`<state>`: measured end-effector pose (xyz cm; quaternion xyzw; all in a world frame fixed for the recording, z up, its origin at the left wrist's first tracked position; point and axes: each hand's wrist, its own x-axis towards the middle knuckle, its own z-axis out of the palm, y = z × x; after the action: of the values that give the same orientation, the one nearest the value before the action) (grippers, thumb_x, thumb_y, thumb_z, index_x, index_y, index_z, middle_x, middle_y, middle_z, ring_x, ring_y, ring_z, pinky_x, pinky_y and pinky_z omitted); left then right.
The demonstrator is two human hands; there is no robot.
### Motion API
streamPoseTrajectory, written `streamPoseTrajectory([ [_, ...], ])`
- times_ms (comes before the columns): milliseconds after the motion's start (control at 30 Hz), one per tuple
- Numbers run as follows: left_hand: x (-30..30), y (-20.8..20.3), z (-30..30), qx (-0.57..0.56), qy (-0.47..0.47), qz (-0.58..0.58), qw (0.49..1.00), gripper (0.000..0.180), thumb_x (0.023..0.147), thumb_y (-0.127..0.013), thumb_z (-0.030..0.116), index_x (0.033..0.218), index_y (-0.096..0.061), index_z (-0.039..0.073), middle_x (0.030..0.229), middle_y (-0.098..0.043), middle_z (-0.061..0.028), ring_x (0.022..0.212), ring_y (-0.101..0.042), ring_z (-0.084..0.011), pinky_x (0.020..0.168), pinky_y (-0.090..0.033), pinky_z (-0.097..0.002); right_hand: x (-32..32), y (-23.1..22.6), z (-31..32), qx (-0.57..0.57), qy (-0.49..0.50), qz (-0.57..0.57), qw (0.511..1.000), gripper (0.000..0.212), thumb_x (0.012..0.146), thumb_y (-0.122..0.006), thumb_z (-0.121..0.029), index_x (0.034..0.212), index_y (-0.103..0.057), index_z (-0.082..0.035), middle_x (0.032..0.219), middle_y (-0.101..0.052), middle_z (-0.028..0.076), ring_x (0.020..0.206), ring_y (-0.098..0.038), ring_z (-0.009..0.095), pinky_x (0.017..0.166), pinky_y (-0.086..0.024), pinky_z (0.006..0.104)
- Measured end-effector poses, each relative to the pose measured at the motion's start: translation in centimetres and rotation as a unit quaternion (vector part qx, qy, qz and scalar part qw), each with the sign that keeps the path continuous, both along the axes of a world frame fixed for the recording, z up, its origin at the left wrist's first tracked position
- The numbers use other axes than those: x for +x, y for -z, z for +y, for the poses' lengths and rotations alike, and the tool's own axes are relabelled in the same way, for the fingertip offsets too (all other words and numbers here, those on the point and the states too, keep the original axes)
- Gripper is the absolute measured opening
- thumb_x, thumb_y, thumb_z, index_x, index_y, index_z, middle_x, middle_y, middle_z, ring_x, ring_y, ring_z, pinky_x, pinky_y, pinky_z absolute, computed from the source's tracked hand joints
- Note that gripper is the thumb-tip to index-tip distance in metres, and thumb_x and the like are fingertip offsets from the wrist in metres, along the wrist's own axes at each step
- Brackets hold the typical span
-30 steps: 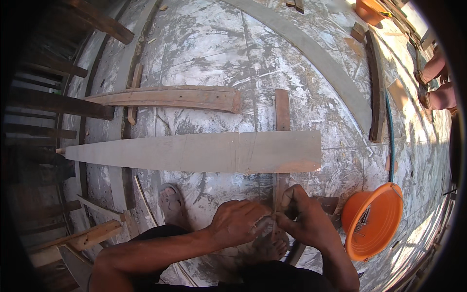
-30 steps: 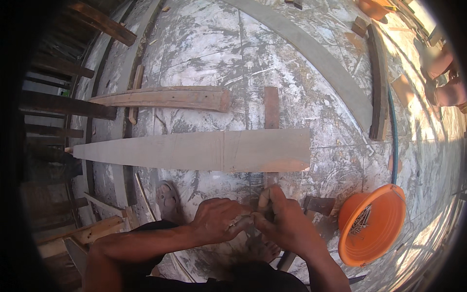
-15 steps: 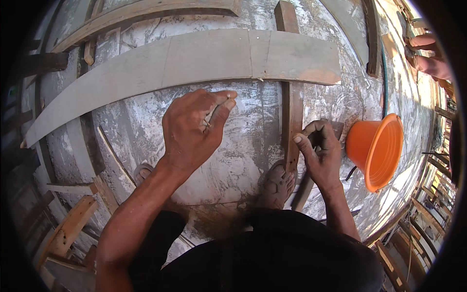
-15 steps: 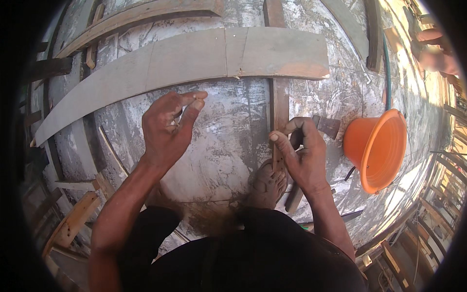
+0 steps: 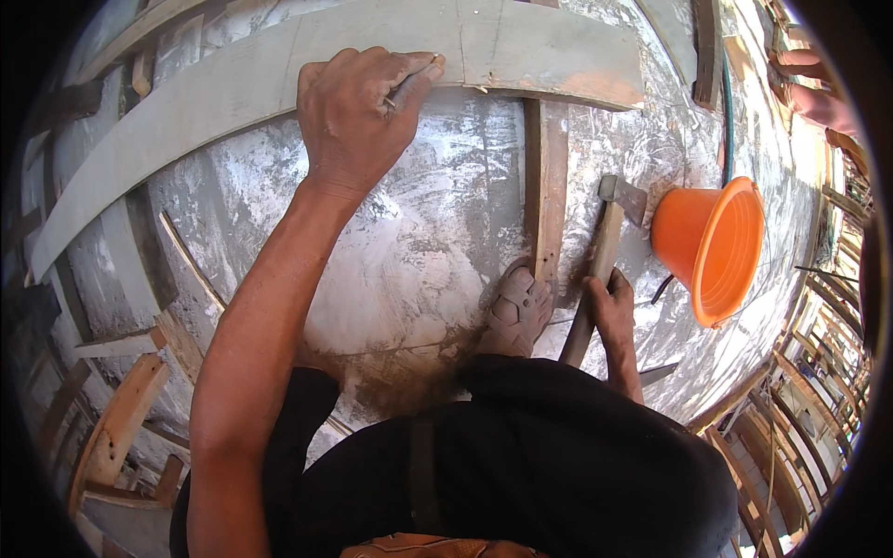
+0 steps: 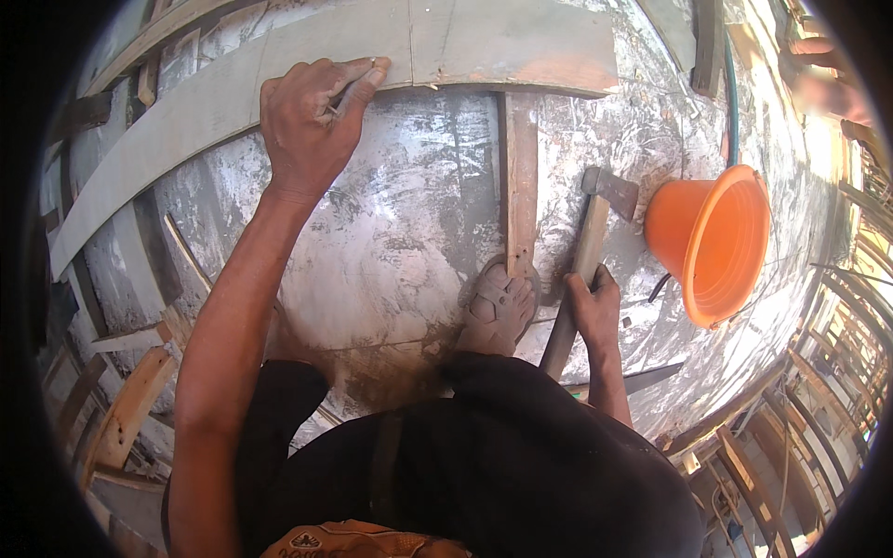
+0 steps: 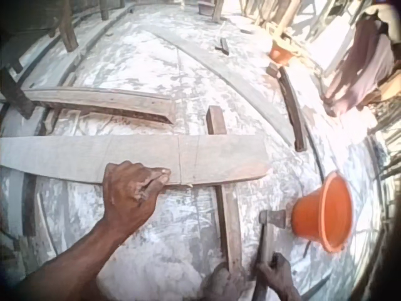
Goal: The person aligns a curved wooden board against vertical studs, selects nails from an orange bucket, and uses an axe as a hammer to drive nails into the wood.
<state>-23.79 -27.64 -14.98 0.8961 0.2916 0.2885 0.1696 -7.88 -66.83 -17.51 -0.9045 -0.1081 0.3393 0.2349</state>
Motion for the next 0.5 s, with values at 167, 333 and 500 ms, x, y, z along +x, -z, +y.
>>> streamPoseTrajectory([
  [167, 0.9, 0.7, -0.3, 0.011, -0.036, -0.058, 0.998, 0.014, 0.090, -0.076, 0.028, 0.096, -0.083, 0.017, 0.066, -0.057, 0.0033, 0.068, -0.051, -0.0164, 0.073, -0.032, -0.0353, -1.0, -4.7, 1.6, 0.145, 0.091, 0.122, 0.978, 0.025, 0.089, -0.065, -0.020, 0.106, -0.060, -0.003, 0.075, -0.055, 0.000, 0.066, -0.056, 0.009, 0.057, -0.047, 0.0255],
  [333, 1.3, 1.0, -0.7, 0.001, -0.040, -0.061, 0.997, 0.010, 0.086, -0.077, 0.028, 0.093, -0.083, 0.022, 0.066, -0.053, 0.0060, 0.069, -0.048, -0.0158, 0.075, -0.029, -0.0360, -2.9, -8.2, 5.7, 0.273, 0.122, 0.129, 0.946, 0.042, 0.091, -0.067, -0.009, 0.130, -0.050, -0.004, 0.091, -0.063, 0.007, 0.062, -0.059, 0.012, 0.056, -0.051, 0.0250],
  [500, 1.0, 0.9, -0.7, 0.024, -0.033, -0.062, 0.997, 0.010, 0.087, -0.078, 0.028, 0.095, -0.082, 0.022, 0.068, -0.052, 0.0058, 0.070, -0.047, -0.0164, 0.074, -0.029, -0.0358, -0.8, -11.3, 12.0, 0.252, -0.076, 0.096, 0.960, 0.076, 0.098, -0.070, -0.015, 0.160, -0.028, -0.007, 0.105, -0.062, 0.011, 0.076, -0.062, 0.011, 0.059, -0.050, 0.0239],
])
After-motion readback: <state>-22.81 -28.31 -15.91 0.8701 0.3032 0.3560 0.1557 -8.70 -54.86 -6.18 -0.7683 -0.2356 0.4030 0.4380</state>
